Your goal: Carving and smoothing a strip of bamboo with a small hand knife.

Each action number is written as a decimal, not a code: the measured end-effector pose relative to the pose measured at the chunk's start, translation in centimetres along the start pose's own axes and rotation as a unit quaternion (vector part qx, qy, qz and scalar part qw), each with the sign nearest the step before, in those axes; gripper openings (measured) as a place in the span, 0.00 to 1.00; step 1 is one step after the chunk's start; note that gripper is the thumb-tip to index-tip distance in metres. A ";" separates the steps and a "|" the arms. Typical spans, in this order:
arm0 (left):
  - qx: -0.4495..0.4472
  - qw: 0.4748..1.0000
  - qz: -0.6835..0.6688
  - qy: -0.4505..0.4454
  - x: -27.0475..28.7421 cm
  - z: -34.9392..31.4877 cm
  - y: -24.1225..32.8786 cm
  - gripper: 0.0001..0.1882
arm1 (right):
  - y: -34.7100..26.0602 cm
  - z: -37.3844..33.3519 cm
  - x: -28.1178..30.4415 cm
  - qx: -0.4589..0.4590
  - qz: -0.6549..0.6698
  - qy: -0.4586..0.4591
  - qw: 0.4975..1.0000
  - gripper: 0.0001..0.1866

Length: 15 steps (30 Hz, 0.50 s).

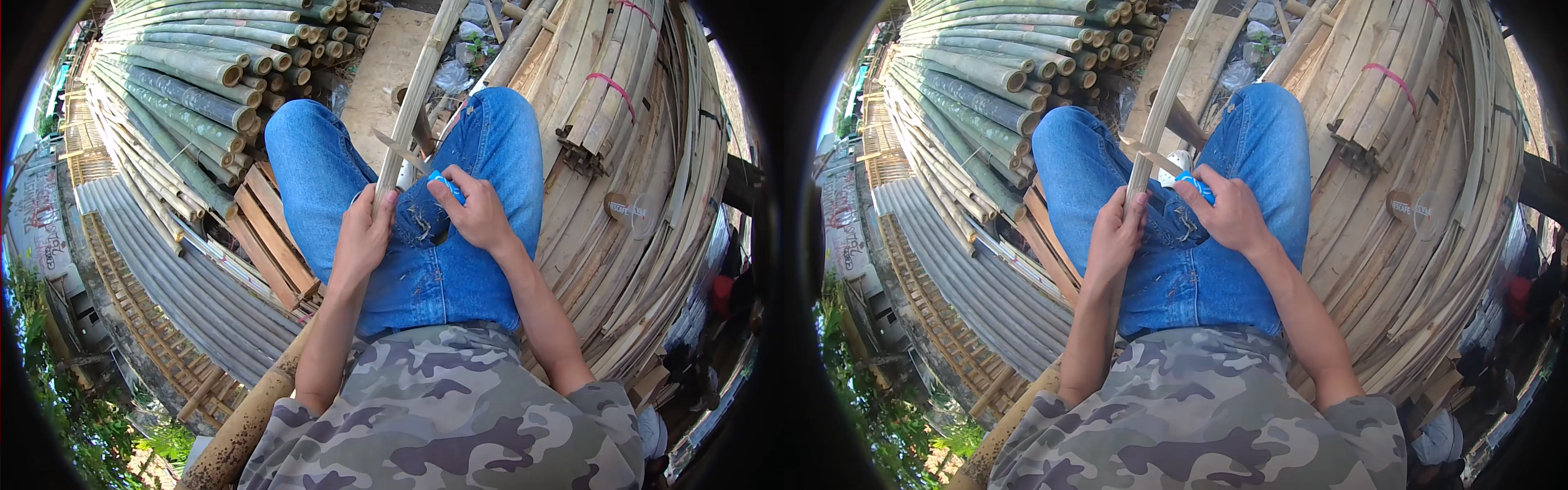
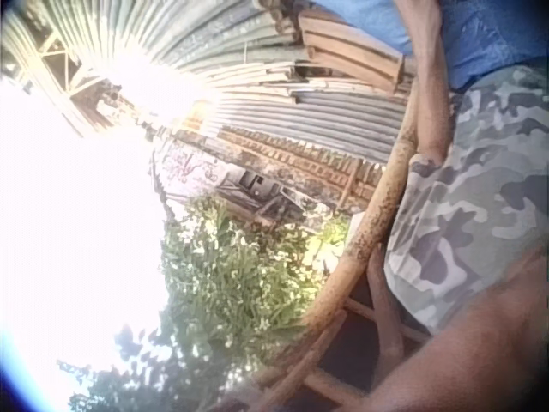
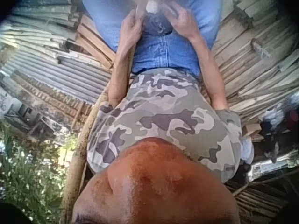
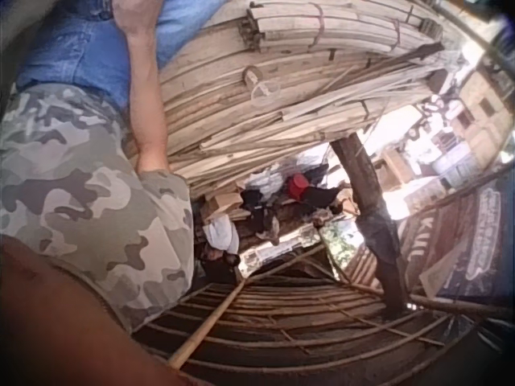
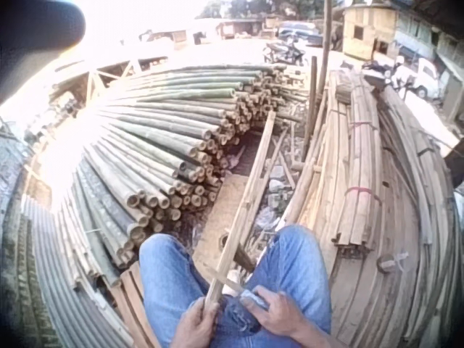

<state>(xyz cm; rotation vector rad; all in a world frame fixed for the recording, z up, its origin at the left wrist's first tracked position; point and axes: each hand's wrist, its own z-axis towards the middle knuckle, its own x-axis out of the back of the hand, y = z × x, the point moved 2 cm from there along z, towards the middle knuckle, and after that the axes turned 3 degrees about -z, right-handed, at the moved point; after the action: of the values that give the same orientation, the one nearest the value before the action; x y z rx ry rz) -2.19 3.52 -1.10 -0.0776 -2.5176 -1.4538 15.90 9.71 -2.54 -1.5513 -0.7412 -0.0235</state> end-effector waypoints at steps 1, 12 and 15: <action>0.005 1.000 0.006 -0.006 0.3 0.0 -0.1 0.13 | 0.0 -0.5 -0.5 -0.008 0.006 0.003 1.000 0.20; 0.038 0.972 -0.226 -0.058 0.6 -0.7 -0.8 0.21 | -1.5 -0.1 -2.1 0.128 -0.154 -0.074 0.977 0.18; 0.007 0.957 -0.261 -0.126 0.8 -0.2 -2.0 0.25 | -1.5 -0.2 -1.6 0.110 -0.134 -0.103 0.979 0.18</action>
<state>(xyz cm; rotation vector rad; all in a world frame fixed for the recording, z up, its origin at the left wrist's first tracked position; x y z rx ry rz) -3.27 2.28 -2.53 0.4694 -2.9025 -1.6989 14.06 8.71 -1.85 -1.2465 -1.0782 0.0195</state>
